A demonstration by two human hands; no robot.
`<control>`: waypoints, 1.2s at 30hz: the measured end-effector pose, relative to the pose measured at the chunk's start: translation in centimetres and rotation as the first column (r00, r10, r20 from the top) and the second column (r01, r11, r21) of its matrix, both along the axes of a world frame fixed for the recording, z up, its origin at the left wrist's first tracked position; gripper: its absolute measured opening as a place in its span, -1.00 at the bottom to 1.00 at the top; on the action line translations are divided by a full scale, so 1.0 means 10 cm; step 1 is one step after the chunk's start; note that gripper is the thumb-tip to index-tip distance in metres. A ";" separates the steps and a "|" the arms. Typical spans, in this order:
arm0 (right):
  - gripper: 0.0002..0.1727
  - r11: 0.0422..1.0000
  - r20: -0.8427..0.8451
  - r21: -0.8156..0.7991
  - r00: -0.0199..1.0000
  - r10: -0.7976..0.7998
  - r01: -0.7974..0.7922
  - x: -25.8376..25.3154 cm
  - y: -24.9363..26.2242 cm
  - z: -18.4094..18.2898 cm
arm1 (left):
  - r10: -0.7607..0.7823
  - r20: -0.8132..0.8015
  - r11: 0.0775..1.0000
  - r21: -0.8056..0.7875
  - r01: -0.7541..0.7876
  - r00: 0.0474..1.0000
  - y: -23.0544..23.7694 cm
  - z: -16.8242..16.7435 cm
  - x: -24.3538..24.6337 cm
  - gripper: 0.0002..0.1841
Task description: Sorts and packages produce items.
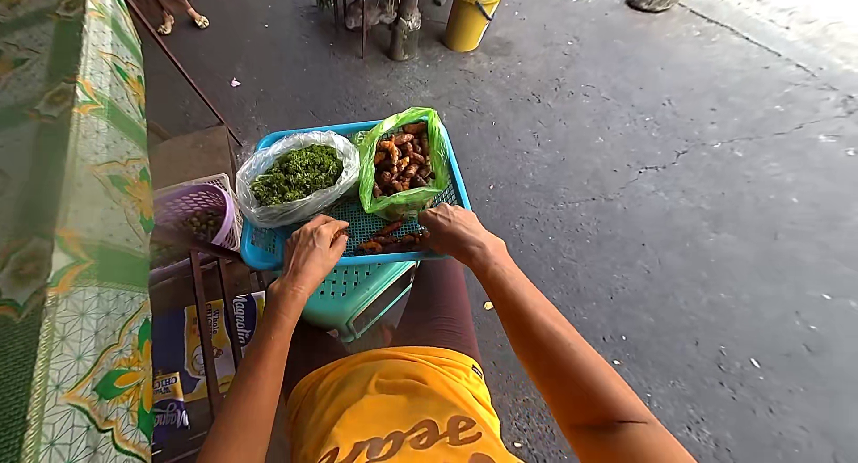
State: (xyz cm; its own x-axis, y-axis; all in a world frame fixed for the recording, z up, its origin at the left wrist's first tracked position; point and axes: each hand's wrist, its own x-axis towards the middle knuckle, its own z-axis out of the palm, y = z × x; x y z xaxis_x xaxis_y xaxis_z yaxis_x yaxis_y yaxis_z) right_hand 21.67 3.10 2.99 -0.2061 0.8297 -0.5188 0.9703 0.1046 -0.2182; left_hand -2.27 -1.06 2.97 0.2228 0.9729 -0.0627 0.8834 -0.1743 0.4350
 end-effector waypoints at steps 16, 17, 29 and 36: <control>-0.86 1.000 -0.524 -0.022 0.852 -0.010 -0.003 0.19 0.17 -0.35 | -0.302 -0.206 0.928 -0.285 0.238 0.931 0.56 -0.29 0.21 -0.76; -0.85 1.000 -0.542 -0.018 0.840 -0.025 0.019 0.19 0.16 -0.36 | -0.279 -0.202 0.940 -0.256 0.225 0.939 0.54 -0.28 0.13 -0.83; -0.77 0.825 -0.417 0.550 0.898 0.141 0.126 0.14 0.23 -0.03 | -0.392 -0.207 0.905 0.087 0.416 0.896 0.46 -0.21 0.58 -0.82; -0.81 0.828 -0.417 0.554 0.889 0.191 0.083 0.09 0.33 0.17 | -0.467 -0.239 0.884 -0.168 0.437 0.851 0.56 -0.23 0.63 -0.80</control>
State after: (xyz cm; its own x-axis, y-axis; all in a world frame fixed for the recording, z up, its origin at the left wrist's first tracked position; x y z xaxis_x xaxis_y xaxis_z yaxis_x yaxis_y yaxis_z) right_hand 22.55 6.43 4.65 -0.3487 0.9213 0.1722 0.7724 0.3865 -0.5039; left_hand 3.98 4.54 0.68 0.5967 0.7531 -0.2769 0.8021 -0.5495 0.2339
